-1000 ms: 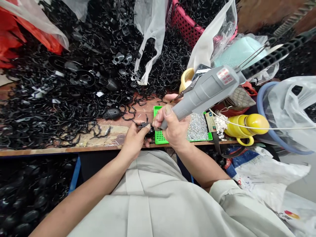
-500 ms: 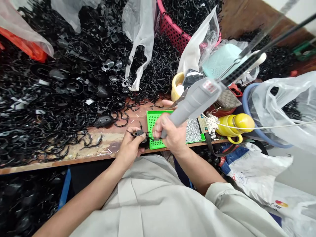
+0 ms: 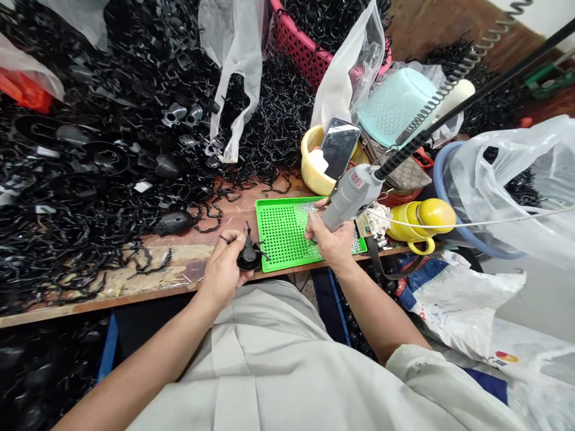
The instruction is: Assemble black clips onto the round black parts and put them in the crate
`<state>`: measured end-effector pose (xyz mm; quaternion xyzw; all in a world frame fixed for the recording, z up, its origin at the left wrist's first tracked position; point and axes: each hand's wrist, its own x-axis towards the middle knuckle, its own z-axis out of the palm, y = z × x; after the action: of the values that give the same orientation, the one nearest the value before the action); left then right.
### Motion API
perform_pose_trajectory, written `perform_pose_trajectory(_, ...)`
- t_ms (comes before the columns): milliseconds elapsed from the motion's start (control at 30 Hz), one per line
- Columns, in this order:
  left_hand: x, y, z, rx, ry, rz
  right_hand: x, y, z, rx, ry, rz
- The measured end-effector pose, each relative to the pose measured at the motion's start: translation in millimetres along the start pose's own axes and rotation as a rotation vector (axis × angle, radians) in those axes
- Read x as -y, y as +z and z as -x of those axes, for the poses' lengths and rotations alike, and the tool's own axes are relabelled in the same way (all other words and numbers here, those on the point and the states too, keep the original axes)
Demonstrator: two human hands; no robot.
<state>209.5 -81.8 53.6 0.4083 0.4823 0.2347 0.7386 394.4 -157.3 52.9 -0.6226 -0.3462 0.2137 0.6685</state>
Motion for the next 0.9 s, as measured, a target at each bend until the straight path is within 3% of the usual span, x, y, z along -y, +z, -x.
perform_pose_trajectory(300,5,-5.0,-1,0.056,0.050,-0.044,6,0,3,-0.043,-0.072,0.004)
perform_pose_trajectory(467,9,-8.0,0,0.109,0.075,-0.084,33,27,5,-0.096,-0.105,-0.163)
perform_pose_trajectory(667,7,-7.8,2,0.098,0.067,-0.066,49,76,4,0.036,-0.010,-0.388)
perform_pose_trajectory(900,3,-8.3,7,0.084,0.105,-0.078,37,92,7,0.199,0.015,-0.438)
